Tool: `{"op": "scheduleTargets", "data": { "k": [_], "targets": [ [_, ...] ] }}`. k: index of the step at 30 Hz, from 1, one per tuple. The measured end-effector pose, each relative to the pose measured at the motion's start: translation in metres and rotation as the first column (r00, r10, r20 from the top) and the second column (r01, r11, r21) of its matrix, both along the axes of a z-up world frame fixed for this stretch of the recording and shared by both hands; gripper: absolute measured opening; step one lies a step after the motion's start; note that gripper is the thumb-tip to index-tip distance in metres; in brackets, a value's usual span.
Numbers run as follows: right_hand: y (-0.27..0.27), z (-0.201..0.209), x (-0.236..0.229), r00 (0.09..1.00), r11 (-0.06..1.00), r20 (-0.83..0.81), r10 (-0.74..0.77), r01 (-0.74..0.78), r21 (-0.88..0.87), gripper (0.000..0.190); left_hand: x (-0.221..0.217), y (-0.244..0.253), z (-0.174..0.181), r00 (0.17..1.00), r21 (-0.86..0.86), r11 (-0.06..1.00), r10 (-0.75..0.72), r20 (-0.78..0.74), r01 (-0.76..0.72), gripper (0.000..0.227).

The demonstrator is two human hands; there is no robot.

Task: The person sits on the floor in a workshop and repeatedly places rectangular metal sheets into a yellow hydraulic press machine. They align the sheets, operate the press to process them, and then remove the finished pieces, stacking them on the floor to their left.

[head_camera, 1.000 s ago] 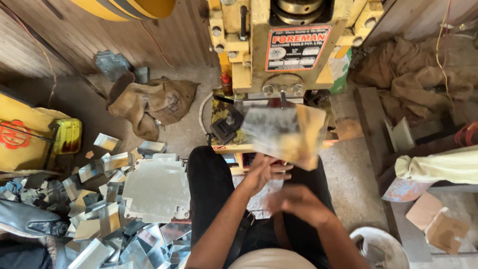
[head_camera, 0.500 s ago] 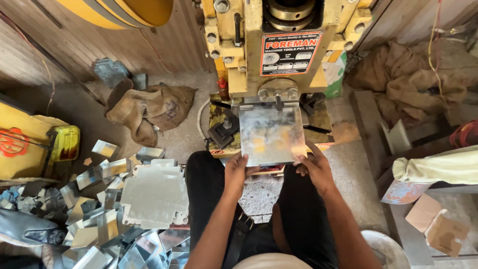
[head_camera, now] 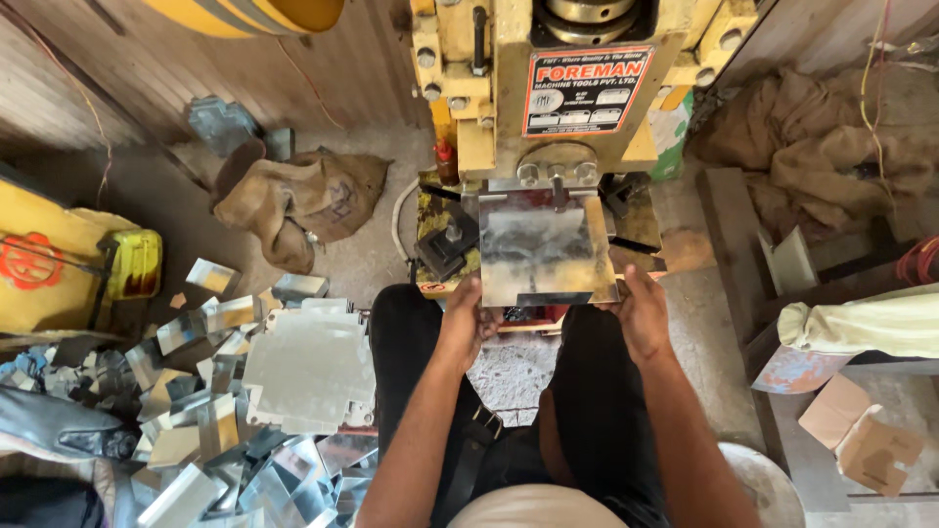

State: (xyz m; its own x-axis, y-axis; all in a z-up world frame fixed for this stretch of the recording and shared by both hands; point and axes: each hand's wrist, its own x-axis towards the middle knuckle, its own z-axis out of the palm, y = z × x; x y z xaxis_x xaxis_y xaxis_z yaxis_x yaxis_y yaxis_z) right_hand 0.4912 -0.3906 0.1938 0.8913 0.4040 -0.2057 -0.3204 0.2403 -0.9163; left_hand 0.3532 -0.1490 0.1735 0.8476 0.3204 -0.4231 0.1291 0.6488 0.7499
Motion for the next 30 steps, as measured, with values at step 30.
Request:
{"op": "scheduleTargets", "data": {
  "k": [30],
  "targets": [
    [0.038,-0.005,-0.039,0.971,0.965,-0.105,0.214,-0.193,0.180,0.036,0.024,-0.031,-0.002,0.991,0.272,0.962,-0.046,0.129,0.009,0.034]
  ]
}}
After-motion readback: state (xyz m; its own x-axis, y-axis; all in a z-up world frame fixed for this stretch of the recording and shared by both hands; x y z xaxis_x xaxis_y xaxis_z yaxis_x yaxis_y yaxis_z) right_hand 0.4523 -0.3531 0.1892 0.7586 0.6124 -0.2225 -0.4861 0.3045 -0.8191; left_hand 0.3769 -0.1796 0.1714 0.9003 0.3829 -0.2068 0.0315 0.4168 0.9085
